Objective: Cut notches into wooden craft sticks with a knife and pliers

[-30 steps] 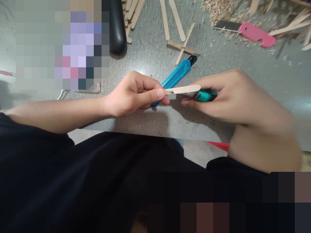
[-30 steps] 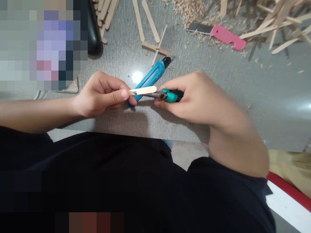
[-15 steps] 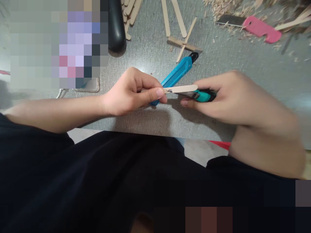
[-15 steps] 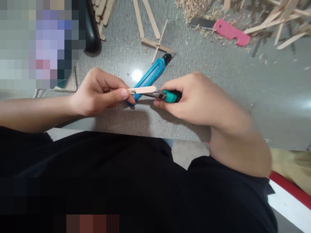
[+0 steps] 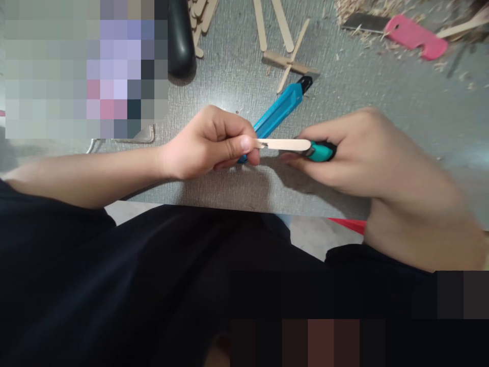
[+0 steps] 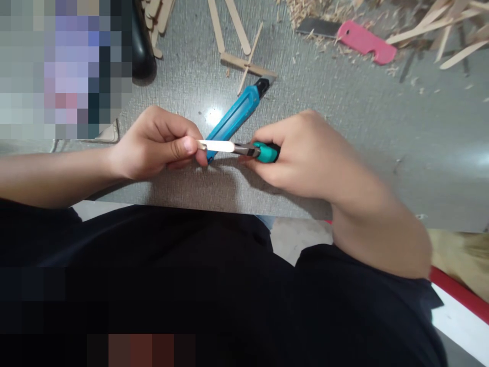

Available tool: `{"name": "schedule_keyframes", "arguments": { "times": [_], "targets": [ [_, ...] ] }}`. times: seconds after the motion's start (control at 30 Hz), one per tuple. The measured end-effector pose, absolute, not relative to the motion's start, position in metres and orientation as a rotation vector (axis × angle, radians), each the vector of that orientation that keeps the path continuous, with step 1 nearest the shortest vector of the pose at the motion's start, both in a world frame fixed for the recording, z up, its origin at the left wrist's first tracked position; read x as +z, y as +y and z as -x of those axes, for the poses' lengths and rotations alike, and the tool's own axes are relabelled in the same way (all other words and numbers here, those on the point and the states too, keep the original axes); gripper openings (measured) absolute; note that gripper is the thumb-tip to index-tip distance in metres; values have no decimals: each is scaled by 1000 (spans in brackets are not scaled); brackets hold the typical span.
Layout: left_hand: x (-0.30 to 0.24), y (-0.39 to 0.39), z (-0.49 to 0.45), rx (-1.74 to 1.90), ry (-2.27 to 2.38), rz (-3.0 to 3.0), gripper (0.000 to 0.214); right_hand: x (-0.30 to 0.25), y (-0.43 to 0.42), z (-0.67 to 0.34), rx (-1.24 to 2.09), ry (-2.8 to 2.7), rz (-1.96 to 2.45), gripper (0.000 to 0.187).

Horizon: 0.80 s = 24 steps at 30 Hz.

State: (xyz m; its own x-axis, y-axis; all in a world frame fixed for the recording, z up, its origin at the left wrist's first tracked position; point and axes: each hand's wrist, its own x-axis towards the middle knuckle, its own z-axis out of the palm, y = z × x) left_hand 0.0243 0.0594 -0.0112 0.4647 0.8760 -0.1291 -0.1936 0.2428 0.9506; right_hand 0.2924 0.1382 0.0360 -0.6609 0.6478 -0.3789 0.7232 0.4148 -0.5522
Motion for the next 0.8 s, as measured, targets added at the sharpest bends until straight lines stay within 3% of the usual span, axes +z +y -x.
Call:
{"name": "schedule_keyframes", "arguments": {
  "times": [0.13,0.43,0.63,0.8],
  "targets": [
    [-17,56,-29,891,650,-997,54,29,135,-289,-1112,2627,-1324,27],
    [-10,49,-32,957,880,-1009,56,22,148,-289,-573,2813,-1425,34],
    [-11,54,-29,956,922,-1084,63,21,150,-291,-869,2897,-1259,27],
    [-8,56,-28,932,965,-1086,56,29,151,-292,-1067,2879,-1219,23]
  ]
}}
